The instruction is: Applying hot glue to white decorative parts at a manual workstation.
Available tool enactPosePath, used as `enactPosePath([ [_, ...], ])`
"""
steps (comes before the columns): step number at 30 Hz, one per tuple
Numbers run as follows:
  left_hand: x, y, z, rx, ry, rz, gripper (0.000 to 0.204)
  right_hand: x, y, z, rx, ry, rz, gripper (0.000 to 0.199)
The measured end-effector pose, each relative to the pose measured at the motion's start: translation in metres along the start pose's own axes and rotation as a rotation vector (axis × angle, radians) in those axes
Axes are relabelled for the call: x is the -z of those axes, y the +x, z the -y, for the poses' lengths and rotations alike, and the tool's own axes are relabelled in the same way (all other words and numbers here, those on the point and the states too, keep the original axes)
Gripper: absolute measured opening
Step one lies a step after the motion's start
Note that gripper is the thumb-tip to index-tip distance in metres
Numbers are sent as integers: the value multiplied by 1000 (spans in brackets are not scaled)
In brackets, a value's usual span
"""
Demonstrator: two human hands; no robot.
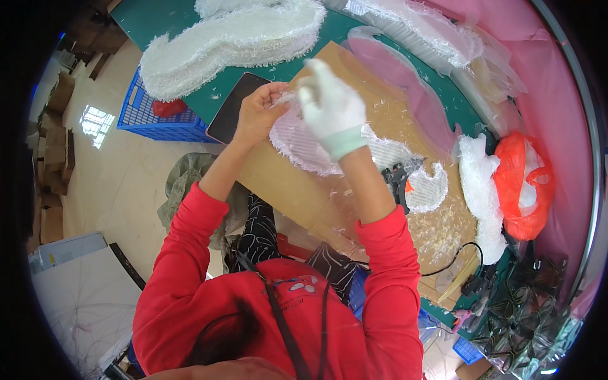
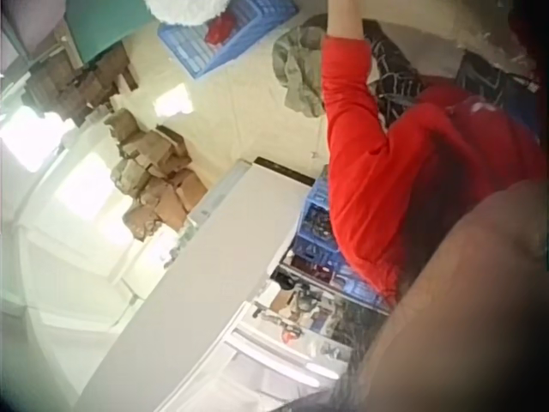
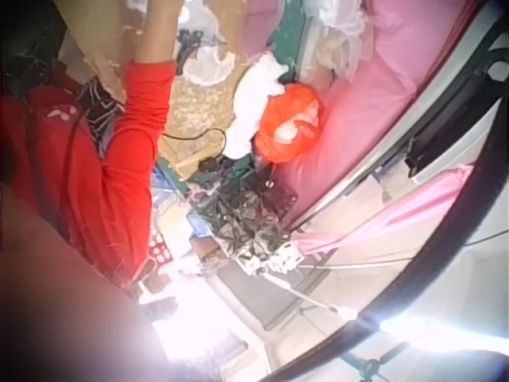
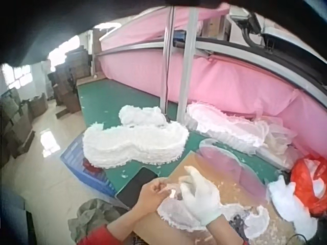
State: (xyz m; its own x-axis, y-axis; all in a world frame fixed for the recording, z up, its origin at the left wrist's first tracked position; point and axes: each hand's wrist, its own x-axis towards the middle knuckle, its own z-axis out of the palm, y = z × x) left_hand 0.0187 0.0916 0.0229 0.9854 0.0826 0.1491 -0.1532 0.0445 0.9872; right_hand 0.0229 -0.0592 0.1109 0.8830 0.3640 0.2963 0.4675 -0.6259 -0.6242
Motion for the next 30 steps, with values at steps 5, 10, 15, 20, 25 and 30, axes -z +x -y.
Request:
enactPosePath([
  [5,-3,3,-4,-5,-10,37,37,-2,-1,-43,-155,64,-106,45],
  [10,0,6,3,47,-111,65,40,-15,-4,-58,-205,134,107,51],
  [15,0,9,9,79,-144,93,41,-25,2,-78,-313,462,257,50],
  [20,-1,11,13,36,-35,93,40,-33,8,-80,-336,532,270,42],
  [25,1,11,21,60,-37,119,38,-34,11,-80,-339,608,279,33],
  [30,1,10,18,90,-66,129,38,-35,15,-81,-381,754,305,21],
])
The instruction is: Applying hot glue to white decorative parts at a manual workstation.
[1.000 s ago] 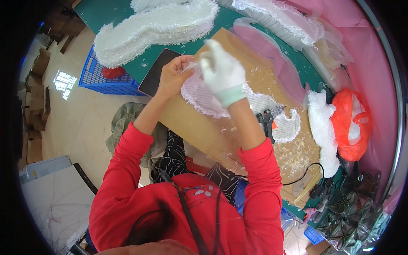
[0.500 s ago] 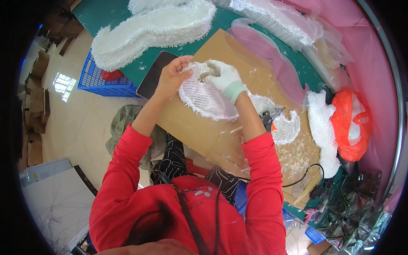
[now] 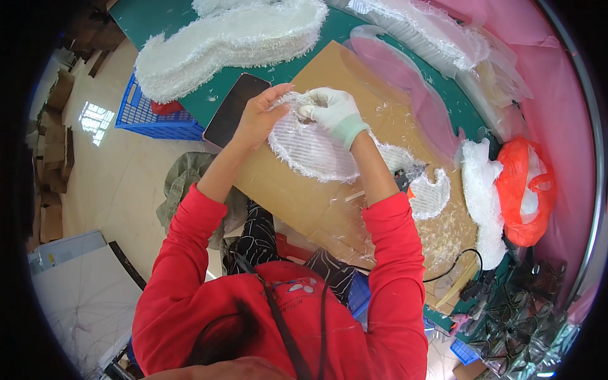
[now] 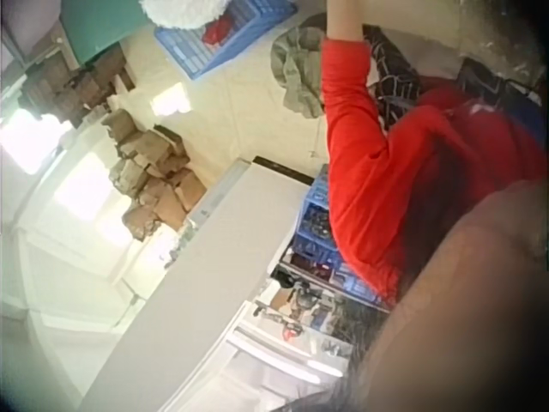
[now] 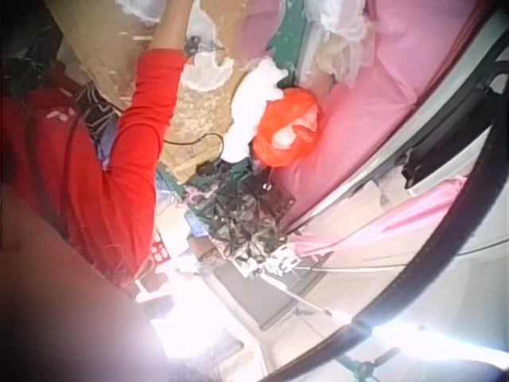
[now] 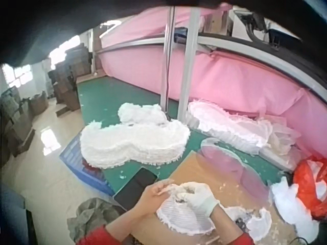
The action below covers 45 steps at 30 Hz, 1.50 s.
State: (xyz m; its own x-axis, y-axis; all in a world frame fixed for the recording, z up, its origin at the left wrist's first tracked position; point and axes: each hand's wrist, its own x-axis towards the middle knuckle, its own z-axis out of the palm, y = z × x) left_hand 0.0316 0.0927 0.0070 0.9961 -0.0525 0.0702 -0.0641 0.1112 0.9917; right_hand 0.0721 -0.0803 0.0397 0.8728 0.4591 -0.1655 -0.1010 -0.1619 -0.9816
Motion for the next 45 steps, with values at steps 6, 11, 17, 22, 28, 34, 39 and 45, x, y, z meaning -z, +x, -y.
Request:
enactPosePath([
  [6,3,-1,0,-14,26,39,42,-4,1,2,1,0,0,18],
  [11,-2,-8,-19,35,82,90,52,-4,3,-1,10,-70,-43,19],
  [17,-14,-8,-16,-136,333,-62,56,-8,4,-1,34,-154,-98,18],
  [22,-13,-7,-11,-126,341,-71,50,-10,6,-7,40,-100,-111,23],
  [28,-10,-4,-3,-150,286,-60,46,-5,5,-11,121,-224,-215,43],
  [34,-10,-6,-9,-110,215,-45,44,10,-8,-3,139,73,-176,44],
  [39,-10,-3,-6,-102,176,-38,43,12,-12,2,73,-220,42,45],
  [45,-9,-5,-11,-85,181,-34,42,3,-7,3,23,-81,23,34],
])
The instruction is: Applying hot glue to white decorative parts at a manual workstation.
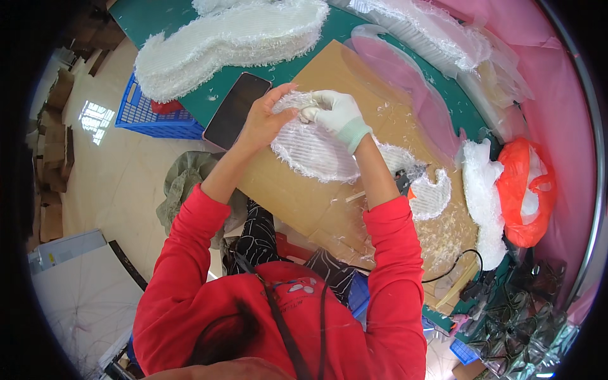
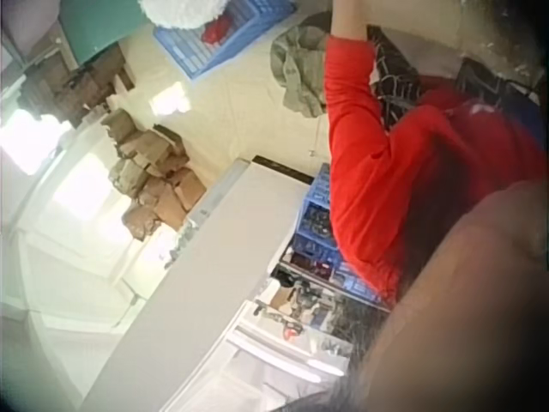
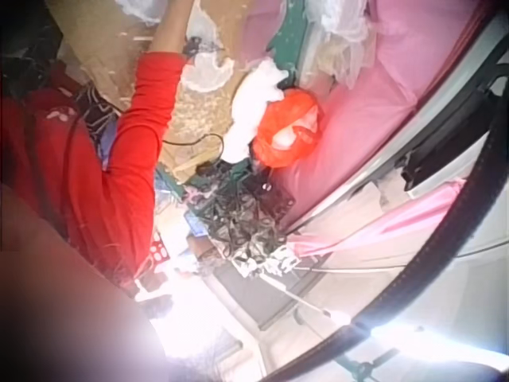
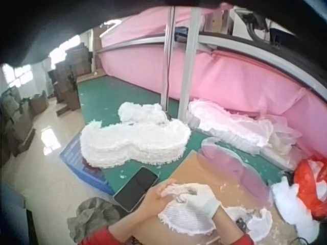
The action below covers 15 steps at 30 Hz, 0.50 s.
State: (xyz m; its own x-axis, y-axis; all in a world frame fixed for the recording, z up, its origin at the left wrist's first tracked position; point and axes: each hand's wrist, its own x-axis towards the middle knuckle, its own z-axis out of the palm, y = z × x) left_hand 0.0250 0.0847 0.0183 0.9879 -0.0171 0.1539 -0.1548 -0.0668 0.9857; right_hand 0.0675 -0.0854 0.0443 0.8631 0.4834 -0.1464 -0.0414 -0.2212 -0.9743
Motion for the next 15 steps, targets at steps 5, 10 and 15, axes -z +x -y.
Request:
enactPosePath([
  [5,1,1,0,-23,41,12,41,-1,4,-4,-20,86,-5,25],
  [10,3,2,0,19,-5,97,39,-3,7,-7,-24,166,-32,22],
  [15,3,3,1,1,16,106,39,-7,8,-7,-11,101,-80,22],
])
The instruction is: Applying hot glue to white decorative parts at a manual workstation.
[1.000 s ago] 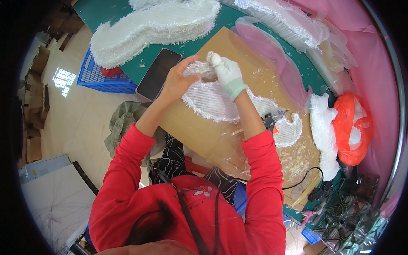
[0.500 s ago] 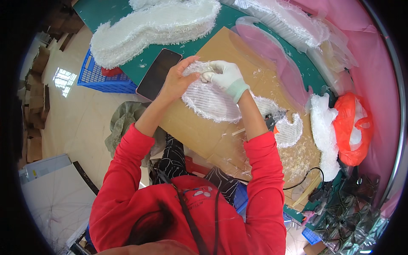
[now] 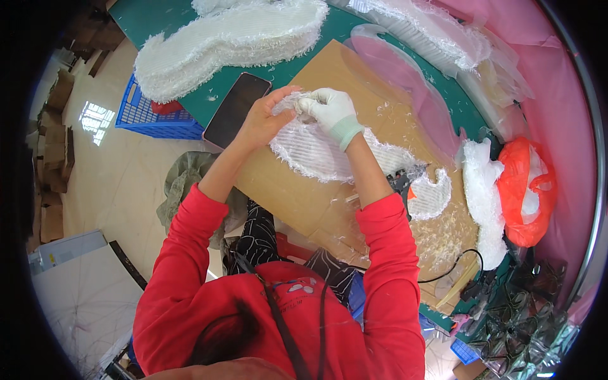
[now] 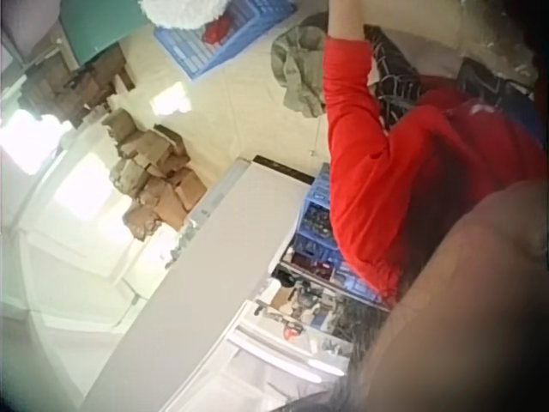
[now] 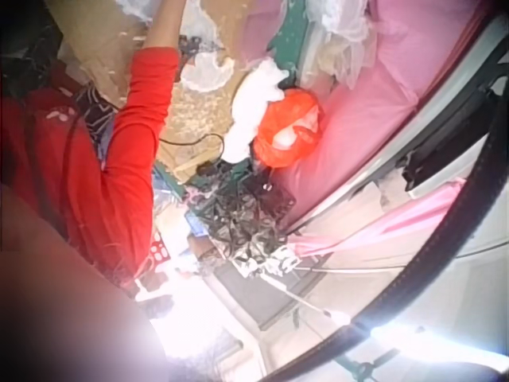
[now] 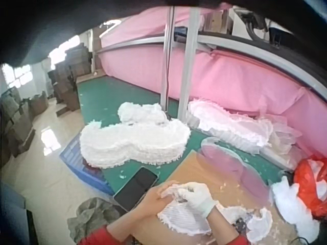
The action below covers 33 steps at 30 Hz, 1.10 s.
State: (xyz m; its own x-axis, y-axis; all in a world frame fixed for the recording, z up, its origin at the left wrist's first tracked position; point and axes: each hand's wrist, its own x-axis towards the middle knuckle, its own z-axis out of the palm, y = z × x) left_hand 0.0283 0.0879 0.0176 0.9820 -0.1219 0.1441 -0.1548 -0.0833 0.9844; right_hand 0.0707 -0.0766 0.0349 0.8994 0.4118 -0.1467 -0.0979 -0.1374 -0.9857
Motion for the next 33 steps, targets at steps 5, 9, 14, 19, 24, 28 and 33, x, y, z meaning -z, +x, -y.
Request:
enactPosePath([
  [5,2,1,-4,12,1,-1,39,-10,-1,7,-7,-73,-137,33],
  [9,2,3,-1,62,-34,5,39,-4,-2,1,18,54,-233,51],
  [14,2,4,2,61,-53,15,40,4,1,-14,51,135,-234,54],
  [19,3,3,-1,50,-46,33,36,2,3,-12,12,106,-228,54],
  [24,4,3,5,76,21,49,26,1,6,-8,-35,123,-235,55],
  [28,5,3,8,10,54,29,17,-1,8,0,-46,31,-245,54],
  [33,2,3,12,4,45,-91,12,-10,14,8,-153,40,-247,47],
])
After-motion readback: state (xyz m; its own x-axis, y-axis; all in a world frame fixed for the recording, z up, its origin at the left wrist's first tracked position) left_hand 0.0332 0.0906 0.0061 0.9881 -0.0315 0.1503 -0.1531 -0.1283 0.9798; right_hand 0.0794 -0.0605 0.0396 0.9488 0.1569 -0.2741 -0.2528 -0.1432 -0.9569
